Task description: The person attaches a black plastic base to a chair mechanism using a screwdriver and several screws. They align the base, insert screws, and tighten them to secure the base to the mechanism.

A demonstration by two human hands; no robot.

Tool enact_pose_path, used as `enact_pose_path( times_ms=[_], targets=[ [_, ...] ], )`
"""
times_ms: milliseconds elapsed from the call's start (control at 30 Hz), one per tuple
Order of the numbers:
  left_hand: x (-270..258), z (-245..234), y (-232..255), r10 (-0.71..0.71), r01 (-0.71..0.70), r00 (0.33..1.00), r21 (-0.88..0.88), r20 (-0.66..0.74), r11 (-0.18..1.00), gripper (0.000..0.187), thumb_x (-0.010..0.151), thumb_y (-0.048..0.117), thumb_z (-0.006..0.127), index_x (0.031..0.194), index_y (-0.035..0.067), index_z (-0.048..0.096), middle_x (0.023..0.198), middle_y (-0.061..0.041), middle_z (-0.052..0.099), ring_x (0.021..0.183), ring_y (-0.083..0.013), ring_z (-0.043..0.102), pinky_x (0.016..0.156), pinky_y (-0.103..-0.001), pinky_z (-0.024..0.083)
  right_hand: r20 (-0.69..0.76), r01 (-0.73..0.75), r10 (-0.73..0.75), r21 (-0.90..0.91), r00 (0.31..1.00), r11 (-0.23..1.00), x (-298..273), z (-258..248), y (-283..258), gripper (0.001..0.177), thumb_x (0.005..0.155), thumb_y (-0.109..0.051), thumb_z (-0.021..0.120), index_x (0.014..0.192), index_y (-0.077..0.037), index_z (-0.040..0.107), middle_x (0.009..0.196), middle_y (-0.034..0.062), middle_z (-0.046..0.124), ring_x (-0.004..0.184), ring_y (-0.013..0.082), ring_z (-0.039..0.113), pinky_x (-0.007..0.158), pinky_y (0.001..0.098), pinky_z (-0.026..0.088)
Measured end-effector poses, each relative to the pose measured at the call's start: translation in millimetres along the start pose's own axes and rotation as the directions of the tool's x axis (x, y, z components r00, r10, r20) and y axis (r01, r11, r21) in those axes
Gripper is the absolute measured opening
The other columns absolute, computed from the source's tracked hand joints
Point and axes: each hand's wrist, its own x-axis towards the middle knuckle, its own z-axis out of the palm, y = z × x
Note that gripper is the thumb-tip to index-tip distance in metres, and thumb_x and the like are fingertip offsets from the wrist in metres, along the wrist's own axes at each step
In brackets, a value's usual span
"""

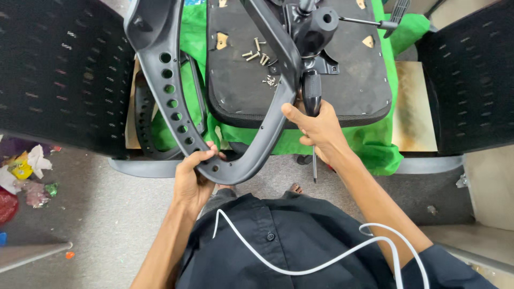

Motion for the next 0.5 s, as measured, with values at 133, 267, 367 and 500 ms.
enact_pose_path(
  times_ms=[133, 267, 367, 500],
  targets=[
    [1, 37, -24, -0.034, 0.032, 0.997, -0.037, -0.064, 0.999, 0.032, 0.078, -0.006, 0.068, 0.109, -0.002, 0.061, 0.099, -0.011, 0.068, 0.094, -0.0188, 0.069, 0.092, -0.036, 0.058, -0.103, -0.064, 0.061, -0.034, 0.993, 0.997, -6, -11, 0, 0.037, 0.081, -0.027, 0.084, 0.077, -0.013, 0.050, 0.065, -0.0081, 0.039, 0.049, 0.0034, 0.029, 0.039, 0.0243, 0.020],
    [-4, 55, -45, -0.063, 0.062, 0.997, -0.018, -0.053, 0.998, 0.027, 0.081, -0.005, 0.070, 0.105, 0.002, 0.059, 0.099, -0.007, 0.066, 0.095, -0.0170, 0.069, 0.091, -0.035, 0.056, -0.104, -0.071, 0.083, 0.114, 0.991, 0.991, -2, -25, 6, 0.028, 0.084, -0.019, 0.079, 0.079, -0.012, 0.052, 0.064, -0.0074, 0.040, 0.049, 0.0030, 0.032, 0.040, 0.0245, 0.021],
    [-7, 61, -56, -0.071, 0.071, 0.997, 0.013, -0.009, 0.997, 0.026, 0.083, -0.002, 0.071, 0.104, 0.005, 0.058, 0.099, -0.007, 0.065, 0.092, -0.0173, 0.067, 0.087, -0.036, 0.055, -0.101, -0.053, 0.069, 0.154, 0.993, 0.987, 3, -40, 11, 0.027, 0.084, -0.015, 0.078, 0.081, -0.012, 0.052, 0.064, -0.0079, 0.041, 0.050, 0.0025, 0.034, 0.041, 0.0241, 0.022],
    [-7, 65, -66, -0.081, 0.080, 0.995, 0.019, 0.053, 0.997, 0.027, 0.084, -0.002, 0.070, 0.104, 0.007, 0.055, 0.099, -0.006, 0.063, 0.092, -0.0173, 0.066, 0.087, -0.036, 0.056, -0.090, -0.037, 0.047, 0.116, 0.995, 0.993, 8, -55, 15, 0.023, 0.083, -0.015, 0.077, 0.085, -0.011, 0.055, 0.066, -0.0093, 0.042, 0.050, 0.0020, 0.035, 0.041, 0.0233, 0.024]
  ],
)
